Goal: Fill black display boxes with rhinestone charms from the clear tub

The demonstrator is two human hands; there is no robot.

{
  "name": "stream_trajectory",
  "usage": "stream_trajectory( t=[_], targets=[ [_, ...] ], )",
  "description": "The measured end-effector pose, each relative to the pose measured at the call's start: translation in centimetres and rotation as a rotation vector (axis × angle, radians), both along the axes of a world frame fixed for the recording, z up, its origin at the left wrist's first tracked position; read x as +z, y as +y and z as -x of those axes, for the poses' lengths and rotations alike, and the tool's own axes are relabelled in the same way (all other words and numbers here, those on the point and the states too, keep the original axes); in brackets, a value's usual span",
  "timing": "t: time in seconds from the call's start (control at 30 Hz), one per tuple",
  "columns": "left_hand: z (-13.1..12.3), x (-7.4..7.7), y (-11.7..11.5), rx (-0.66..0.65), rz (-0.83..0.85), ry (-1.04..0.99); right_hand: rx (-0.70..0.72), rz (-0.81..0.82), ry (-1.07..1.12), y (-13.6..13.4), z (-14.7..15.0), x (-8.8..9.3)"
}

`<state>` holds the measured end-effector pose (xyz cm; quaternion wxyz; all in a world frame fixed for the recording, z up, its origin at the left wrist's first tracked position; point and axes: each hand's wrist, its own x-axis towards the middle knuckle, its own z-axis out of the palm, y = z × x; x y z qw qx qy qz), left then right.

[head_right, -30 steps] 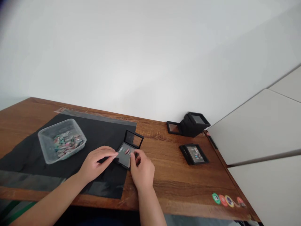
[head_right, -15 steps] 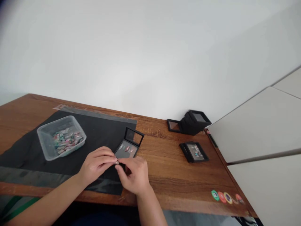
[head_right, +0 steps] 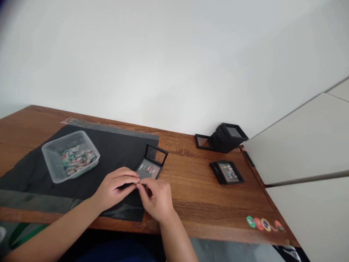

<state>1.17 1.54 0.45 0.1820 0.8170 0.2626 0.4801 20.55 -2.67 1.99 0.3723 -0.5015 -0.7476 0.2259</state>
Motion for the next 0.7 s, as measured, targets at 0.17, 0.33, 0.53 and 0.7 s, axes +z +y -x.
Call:
stream_trajectory(
  t=[0.17,0.33,0.53,0.7],
  targets=[
    [0.20,0.16,-0.10,0.031,0.053,-0.044,-0.046,0.117,0.189,-0.06,0.16,-0.30],
    [0.31,0.02,-0.42,0.061,-0.088,0.017,-0.055,0.195,0.278,-0.03,0.32,-0.69],
    [0.16,-0.02,-0.30,0.092,-0.152,0.074,-0.055,0.217,0.297,-0.02,0.46,-0.81],
    [0.24,0.30,-0.51,0.112,-0.170,0.140,-0.030,0.214,0.269,-0.15,0.67,-0.46]
  ],
)
